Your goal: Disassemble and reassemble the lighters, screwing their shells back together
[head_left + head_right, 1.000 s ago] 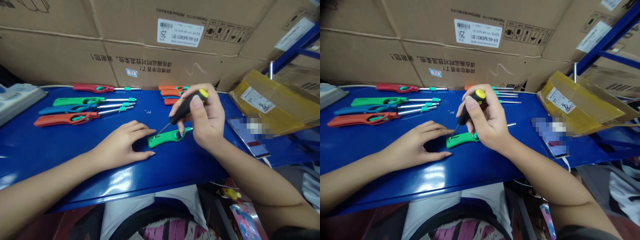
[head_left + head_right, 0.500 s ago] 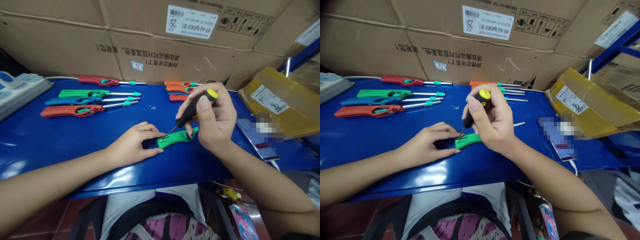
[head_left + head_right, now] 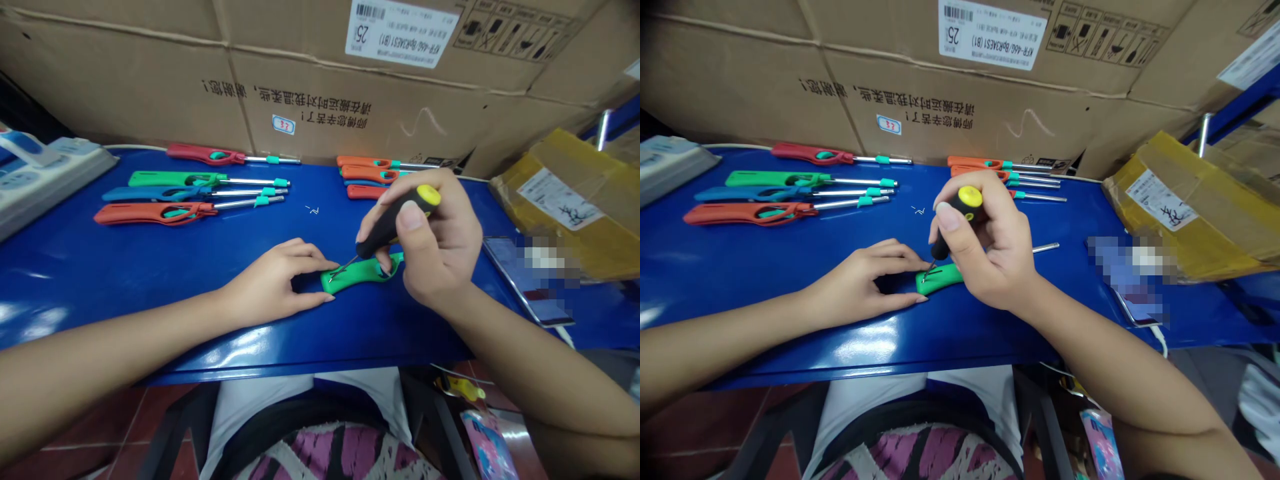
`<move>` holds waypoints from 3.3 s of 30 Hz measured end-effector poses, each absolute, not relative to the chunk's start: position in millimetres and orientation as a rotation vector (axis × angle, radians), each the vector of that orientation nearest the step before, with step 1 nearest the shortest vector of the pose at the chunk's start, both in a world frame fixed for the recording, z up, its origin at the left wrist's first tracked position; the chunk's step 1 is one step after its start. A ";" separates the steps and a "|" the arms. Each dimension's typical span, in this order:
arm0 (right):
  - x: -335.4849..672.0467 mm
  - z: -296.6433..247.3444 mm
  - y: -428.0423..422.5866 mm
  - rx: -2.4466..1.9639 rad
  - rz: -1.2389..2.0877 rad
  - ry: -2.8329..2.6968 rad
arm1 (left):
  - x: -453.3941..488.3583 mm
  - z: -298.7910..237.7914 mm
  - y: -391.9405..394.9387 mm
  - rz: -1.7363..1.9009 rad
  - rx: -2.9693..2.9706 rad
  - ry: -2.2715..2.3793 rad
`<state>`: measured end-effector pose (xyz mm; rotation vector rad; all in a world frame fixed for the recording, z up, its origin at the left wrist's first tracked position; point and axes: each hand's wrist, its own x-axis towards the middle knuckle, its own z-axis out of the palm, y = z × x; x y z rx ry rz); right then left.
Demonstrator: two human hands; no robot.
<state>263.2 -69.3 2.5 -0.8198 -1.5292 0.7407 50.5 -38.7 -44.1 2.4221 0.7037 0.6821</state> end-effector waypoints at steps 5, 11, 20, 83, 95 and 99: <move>262.4 1.3 -70.1 -0.825 0.790 -1.539 | 50.1 -44.2 -38.8 0.678 2.427 0.711; 261.0 3.6 -72.7 -0.839 0.781 -1.551 | 49.8 -45.4 -37.8 0.691 2.448 0.690; 263.1 4.7 -71.5 -0.837 0.852 -1.580 | 49.8 -46.9 -38.1 0.690 2.451 0.688; 274.9 -2.2 -54.7 -0.660 0.188 -1.897 | 48.4 -47.0 -39.1 0.554 2.505 0.626; 275.2 3.5 -62.6 -0.521 0.140 -1.928 | 48.6 -46.0 -38.2 0.587 2.468 0.622; 272.8 7.8 -62.1 -0.559 -0.083 -1.943 | 47.7 -48.8 -37.4 0.607 2.492 0.599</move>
